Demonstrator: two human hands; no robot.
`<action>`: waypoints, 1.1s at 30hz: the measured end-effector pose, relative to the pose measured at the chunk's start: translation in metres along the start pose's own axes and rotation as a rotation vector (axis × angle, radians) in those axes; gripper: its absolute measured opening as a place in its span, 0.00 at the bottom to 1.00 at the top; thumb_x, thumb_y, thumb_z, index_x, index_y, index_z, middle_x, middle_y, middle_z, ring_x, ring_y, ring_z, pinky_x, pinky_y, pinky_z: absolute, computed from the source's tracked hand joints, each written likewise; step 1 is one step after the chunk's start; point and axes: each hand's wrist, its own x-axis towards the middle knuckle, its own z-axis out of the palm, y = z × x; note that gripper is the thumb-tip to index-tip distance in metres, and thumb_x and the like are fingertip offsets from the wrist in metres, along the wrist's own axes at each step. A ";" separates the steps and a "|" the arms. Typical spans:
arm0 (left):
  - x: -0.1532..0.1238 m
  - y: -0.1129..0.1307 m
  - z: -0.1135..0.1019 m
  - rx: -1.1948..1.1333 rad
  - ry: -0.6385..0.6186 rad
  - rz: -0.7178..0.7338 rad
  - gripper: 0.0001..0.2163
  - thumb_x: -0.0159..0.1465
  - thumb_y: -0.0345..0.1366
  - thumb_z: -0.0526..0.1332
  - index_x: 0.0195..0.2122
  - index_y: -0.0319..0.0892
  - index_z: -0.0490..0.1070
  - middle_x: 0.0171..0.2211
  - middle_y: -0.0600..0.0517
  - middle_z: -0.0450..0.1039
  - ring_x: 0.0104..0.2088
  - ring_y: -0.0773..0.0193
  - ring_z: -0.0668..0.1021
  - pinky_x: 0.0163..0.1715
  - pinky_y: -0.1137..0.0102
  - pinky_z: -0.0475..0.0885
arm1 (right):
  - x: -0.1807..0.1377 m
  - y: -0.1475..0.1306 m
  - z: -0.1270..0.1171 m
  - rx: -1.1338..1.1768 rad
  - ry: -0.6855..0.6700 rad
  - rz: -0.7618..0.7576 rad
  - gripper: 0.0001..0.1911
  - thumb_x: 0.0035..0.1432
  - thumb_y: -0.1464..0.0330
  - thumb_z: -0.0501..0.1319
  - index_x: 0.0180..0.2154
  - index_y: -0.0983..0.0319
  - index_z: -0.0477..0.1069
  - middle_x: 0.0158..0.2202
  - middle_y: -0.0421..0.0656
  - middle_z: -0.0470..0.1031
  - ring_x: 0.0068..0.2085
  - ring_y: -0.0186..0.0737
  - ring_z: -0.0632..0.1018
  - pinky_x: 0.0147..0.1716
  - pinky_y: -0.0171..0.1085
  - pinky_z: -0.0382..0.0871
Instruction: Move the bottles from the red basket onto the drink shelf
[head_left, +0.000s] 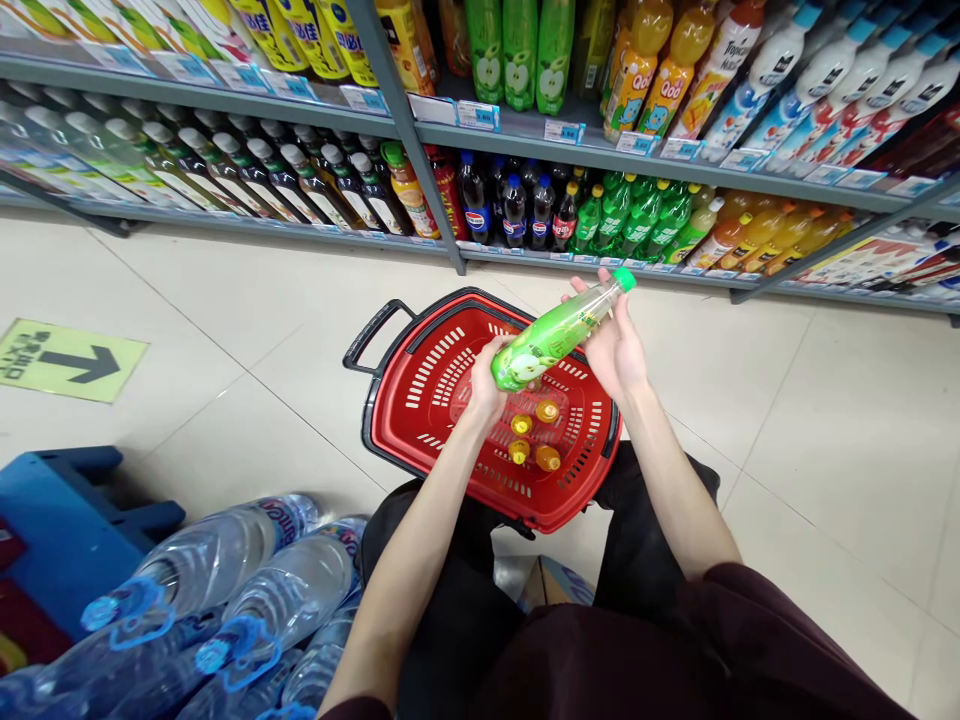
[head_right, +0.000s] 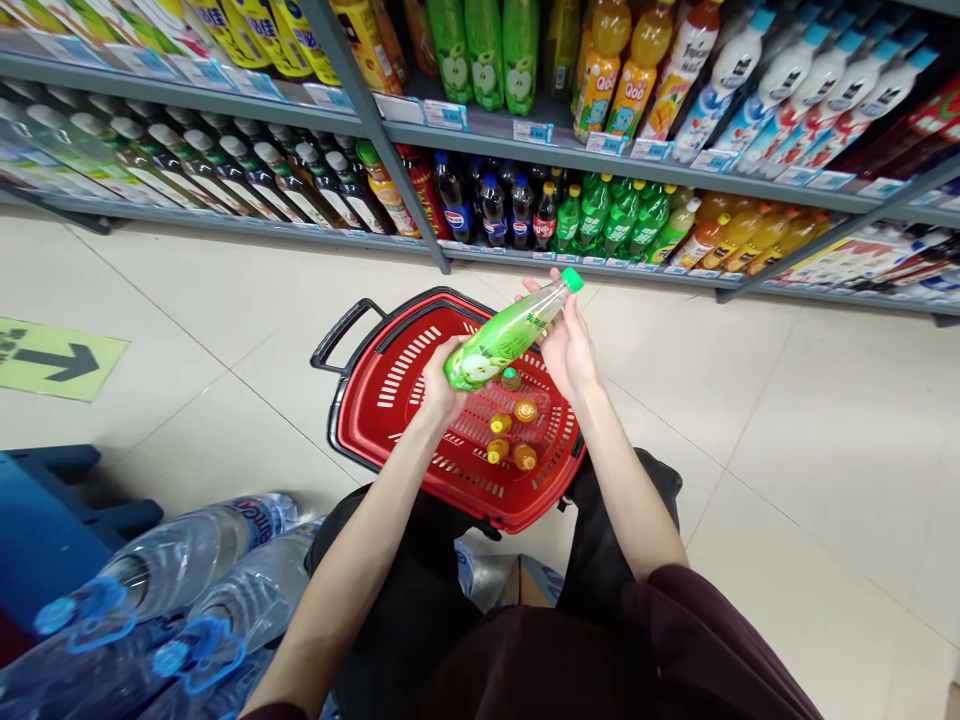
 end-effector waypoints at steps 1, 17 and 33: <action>0.000 -0.002 -0.001 0.005 -0.014 0.018 0.17 0.60 0.50 0.63 0.36 0.40 0.72 0.26 0.52 0.77 0.22 0.61 0.79 0.17 0.71 0.72 | 0.000 0.000 0.000 0.004 -0.005 -0.006 0.29 0.58 0.44 0.64 0.58 0.47 0.69 0.62 0.40 0.75 0.58 0.47 0.78 0.53 0.49 0.74; 0.006 -0.009 -0.008 0.097 -0.070 0.125 0.15 0.58 0.46 0.65 0.38 0.39 0.77 0.35 0.50 0.79 0.30 0.64 0.78 0.29 0.72 0.74 | 0.001 0.002 0.000 0.125 0.087 -0.045 0.19 0.57 0.50 0.68 0.44 0.54 0.73 0.38 0.38 0.81 0.45 0.43 0.82 0.48 0.44 0.77; -0.013 -0.008 -0.004 0.072 -0.400 -0.437 0.27 0.61 0.50 0.69 0.55 0.39 0.71 0.31 0.46 0.80 0.24 0.60 0.81 0.17 0.74 0.72 | 0.003 -0.008 -0.006 0.310 0.166 -0.175 0.26 0.57 0.44 0.66 0.26 0.57 0.63 0.17 0.31 0.60 0.21 0.33 0.69 0.31 0.38 0.74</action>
